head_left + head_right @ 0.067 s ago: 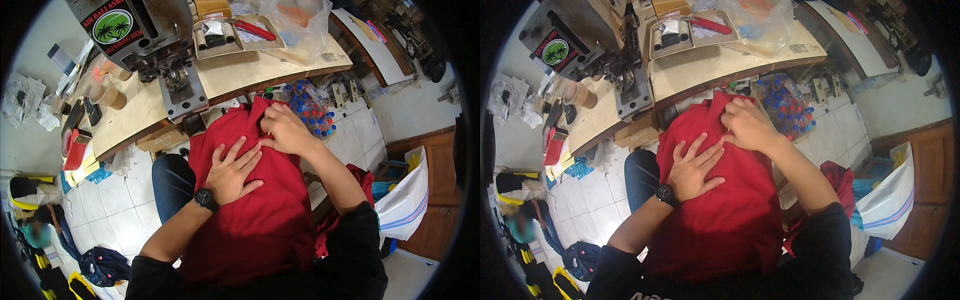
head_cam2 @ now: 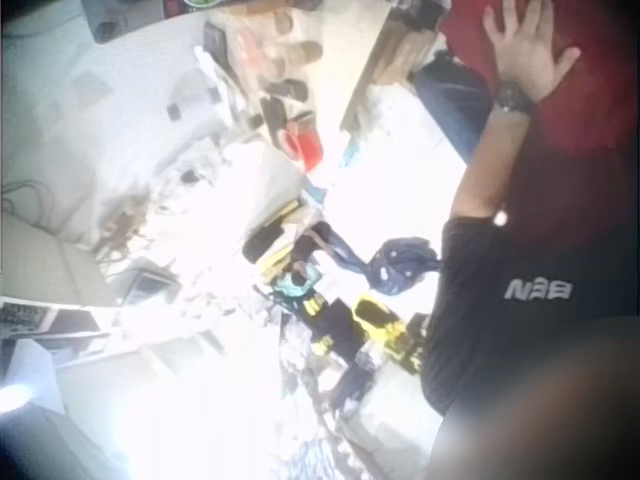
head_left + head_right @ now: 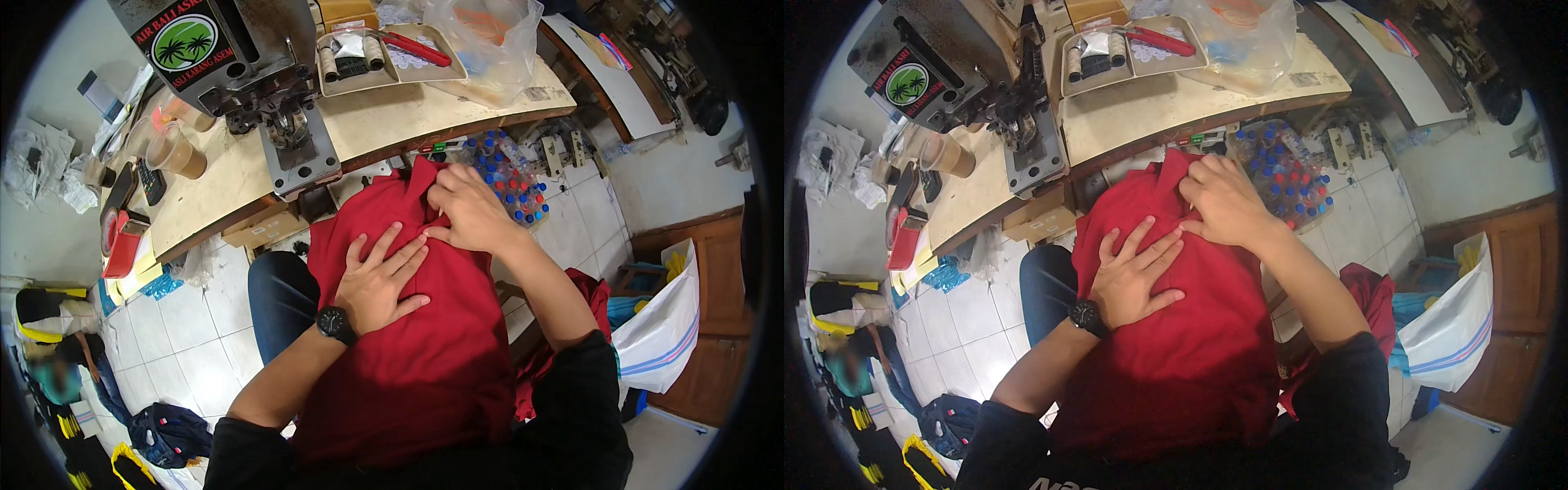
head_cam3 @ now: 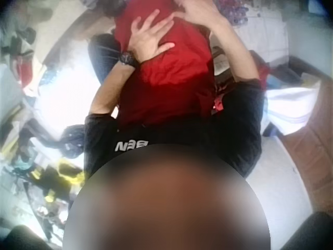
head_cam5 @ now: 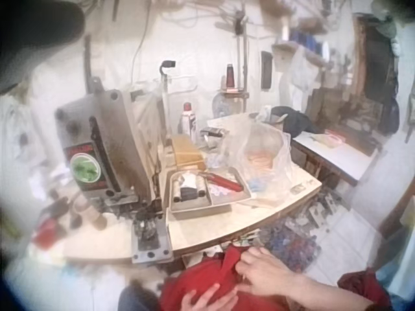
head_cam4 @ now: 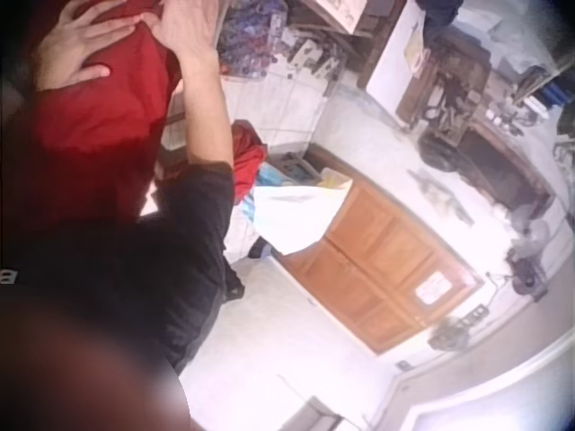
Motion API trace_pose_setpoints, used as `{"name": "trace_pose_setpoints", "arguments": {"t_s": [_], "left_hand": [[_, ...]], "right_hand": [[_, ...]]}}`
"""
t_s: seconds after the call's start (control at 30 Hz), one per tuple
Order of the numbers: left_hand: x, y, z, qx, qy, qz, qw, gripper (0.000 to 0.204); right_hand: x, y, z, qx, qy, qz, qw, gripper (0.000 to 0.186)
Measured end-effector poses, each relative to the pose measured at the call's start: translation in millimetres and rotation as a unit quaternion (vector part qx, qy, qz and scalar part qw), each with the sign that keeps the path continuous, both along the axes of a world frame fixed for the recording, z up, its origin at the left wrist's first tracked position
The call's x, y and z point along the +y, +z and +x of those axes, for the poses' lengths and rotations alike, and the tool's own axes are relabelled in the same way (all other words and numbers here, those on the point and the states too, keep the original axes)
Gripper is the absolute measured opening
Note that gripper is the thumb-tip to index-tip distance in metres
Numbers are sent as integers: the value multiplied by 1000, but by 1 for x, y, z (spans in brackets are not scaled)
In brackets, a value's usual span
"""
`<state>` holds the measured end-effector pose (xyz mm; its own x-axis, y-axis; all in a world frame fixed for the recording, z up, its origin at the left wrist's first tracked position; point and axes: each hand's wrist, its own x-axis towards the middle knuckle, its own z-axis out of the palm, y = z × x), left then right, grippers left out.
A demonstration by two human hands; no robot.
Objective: The person sits at a sewing workstation and repeatedly marks a red garment with a small green tool. They smooth the fabric, lift it to check alignment, and continue marking specific points on the garment throughout the clip.
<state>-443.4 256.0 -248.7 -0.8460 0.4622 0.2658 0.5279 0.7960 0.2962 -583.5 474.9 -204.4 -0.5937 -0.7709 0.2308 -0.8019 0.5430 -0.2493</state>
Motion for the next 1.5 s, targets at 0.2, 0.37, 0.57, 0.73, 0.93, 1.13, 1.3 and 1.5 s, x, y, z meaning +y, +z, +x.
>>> {"name": "trace_pose_setpoints", "arguments": {"t_s": [0.2, 0.37, 0.57, 0.73, 0.93, 1.13, 1.3, 1.5], "left_hand": [[-5, -6, -10, -23, 4, -14, 1000, 82], [-4, -14, -11, -35, -2, 10, 999, 86], [-7, -18, -9, -40, 2, 24, 999, 88], [-8, -19, -9, -43, 1, 27, 999, 89], [-6, -20, -9, -46, 2, 39, 998, 88], [-7, -20, -9, -44, 3, 39, 998, 88], [-7, -21, -9, -47, 4, 44, 998, 87], [-7, -23, -9, -45, 0, 31, 999, 84]], "right_hand": [[5, 28, 45, 29, -25, -2, 999, 40], [0, -7, 86, -188, -126, 10, 974, 18], [14, -14, 96, -254, -114, -175, 944, 18], [13, -17, 104, -194, -116, -192, 955, 18], [8, -18, 112, -144, -108, -163, 970, 16], [5, -13, 110, -119, -73, -114, 984, 14], [3, -11, 101, -124, -28, -63, 990, 14], [-17, -3, 92, -52, 2, 157, 986, 20]]}}
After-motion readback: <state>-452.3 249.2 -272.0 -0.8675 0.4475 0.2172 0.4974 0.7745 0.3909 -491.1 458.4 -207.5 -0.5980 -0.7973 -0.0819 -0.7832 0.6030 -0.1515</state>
